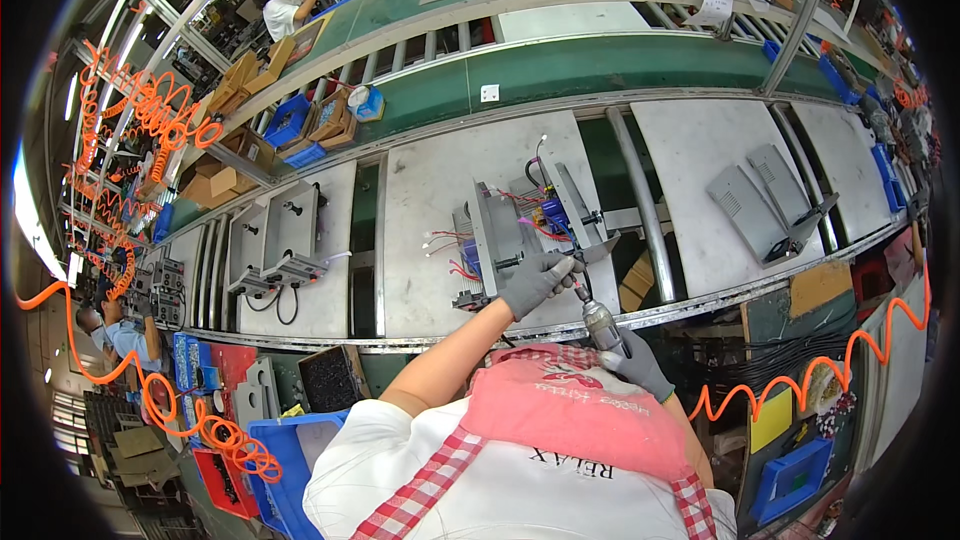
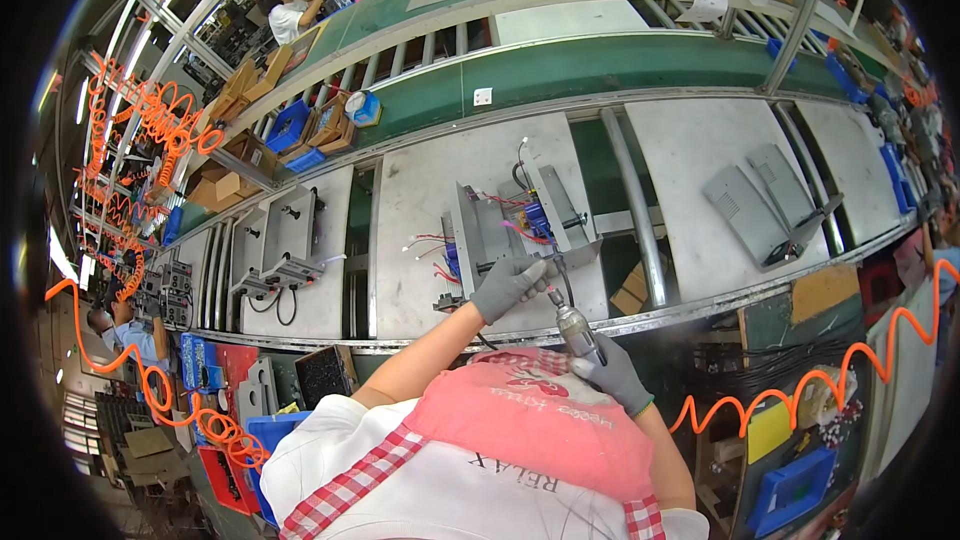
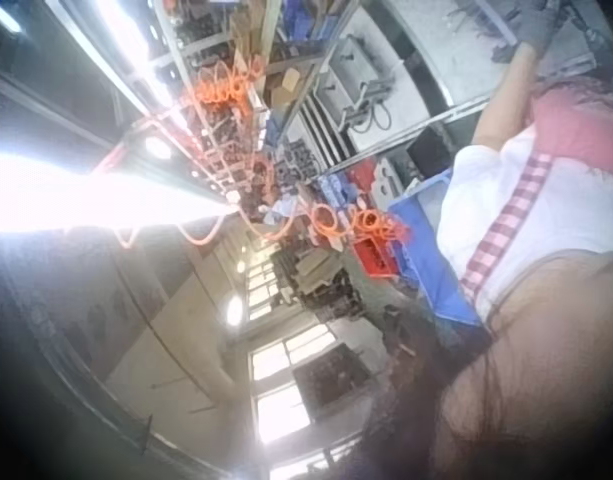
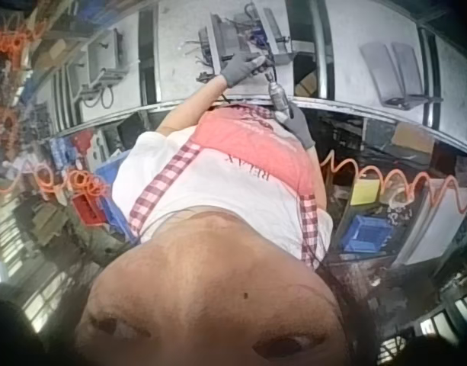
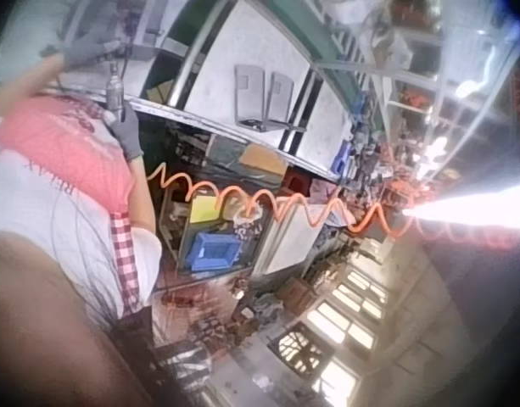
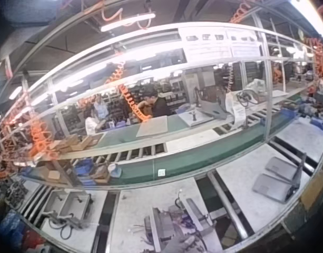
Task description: The person assembles electronic components on a workbench, using a cordless screwdriver to secure parts onto a circuit board and a pneumatic screwdriver to fasten screws into a metal enclosure. They handle wires, circuit boards, and metal casings, moving the assembled unit along the assembly line.
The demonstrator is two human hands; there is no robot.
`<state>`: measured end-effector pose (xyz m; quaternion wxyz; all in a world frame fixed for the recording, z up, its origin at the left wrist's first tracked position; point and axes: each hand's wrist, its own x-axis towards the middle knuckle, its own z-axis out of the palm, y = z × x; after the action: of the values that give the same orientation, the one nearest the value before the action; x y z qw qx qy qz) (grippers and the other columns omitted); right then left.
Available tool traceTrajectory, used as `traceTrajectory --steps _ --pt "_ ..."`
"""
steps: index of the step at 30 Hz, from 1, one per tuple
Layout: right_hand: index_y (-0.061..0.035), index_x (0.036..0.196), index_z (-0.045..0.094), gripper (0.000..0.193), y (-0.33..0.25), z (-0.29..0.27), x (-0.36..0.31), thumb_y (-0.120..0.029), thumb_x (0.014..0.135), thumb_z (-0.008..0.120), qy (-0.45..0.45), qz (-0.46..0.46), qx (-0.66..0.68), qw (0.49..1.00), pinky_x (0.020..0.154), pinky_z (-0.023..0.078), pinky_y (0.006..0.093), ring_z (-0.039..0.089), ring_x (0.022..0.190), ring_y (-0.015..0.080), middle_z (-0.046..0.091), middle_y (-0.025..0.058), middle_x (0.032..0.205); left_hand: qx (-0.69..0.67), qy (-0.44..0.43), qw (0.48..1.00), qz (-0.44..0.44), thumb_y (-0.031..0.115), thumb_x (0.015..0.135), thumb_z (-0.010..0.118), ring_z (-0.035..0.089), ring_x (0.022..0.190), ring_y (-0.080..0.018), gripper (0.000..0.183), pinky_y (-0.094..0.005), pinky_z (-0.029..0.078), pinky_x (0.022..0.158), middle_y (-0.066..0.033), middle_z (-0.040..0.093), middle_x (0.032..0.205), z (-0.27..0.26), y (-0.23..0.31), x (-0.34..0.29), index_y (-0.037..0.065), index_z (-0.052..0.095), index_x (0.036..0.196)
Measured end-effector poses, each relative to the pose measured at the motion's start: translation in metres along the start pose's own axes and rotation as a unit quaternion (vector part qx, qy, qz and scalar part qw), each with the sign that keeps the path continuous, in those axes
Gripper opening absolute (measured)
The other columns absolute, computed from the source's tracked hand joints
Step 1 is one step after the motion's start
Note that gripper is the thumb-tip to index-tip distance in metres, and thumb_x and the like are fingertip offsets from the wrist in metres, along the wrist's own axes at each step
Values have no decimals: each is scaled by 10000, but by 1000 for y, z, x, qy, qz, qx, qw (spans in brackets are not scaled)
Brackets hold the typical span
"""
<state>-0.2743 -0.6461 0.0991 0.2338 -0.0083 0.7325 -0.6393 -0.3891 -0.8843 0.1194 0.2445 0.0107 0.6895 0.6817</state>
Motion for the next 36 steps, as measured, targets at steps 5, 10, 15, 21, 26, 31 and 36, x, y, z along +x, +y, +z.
traceTrajectory --steps 5,10,15,21,26,31,36 --pt "-18 1102 566 550 3 1 -1 -378 715 718 6 -1 28 1000 746 454 312 555 833 145 606 102 928 -179 -30 981 -61 312 975 448 424 575 -50 366 -182 364 507 28 512 703 7 -10 -1 0 602 1089" --pt "-32 1093 575 518 26 0 0 -345 708 724 27 13 28 999 729 458 302 561 814 138 610 79 909 -71 28 994 -75 353 938 501 486 591 -76 363 -233 393 516 2 544 685 18 -17 5 25 631 1025" --pt "-31 1084 566 467 30 -12 -4 -307 738 715 69 22 109 991 648 469 282 558 733 116 604 54 860 387 12 918 87 321 809 649 628 723 -251 331 -360 487 656 -122 654 801 0 -4 19 46 637 992" --pt "-24 1089 552 464 19 -14 1 -309 761 714 88 91 172 977 509 430 233 503 595 66 554 15 786 674 -5 721 159 212 738 665 619 808 -296 468 -418 480 686 -104 639 838 -11 27 46 183 564 1193" --pt "-11 1138 570 601 23 -21 11 -430 733 720 86 137 49 986 708 477 317 588 791 161 621 102 888 707 -95 684 150 228 735 673 618 833 -273 501 -416 489 696 -76 634 832 -5 38 70 245 561 1224" --pt "-5 1070 585 626 37 -23 23 -503 715 714 83 124 1 989 705 483 335 605 780 176 632 123 860 708 -116 675 172 193 702 671 611 851 -257 510 -401 492 724 -57 639 876 1 33 77 234 583 1202" --pt "-5 999 594 574 21 -25 28 -493 723 716 79 140 4 987 686 480 330 605 756 170 636 116 833 727 -125 657 157 155 680 654 606 863 -260 532 -404 494 709 -68 633 882 6 34 80 211 581 1204"
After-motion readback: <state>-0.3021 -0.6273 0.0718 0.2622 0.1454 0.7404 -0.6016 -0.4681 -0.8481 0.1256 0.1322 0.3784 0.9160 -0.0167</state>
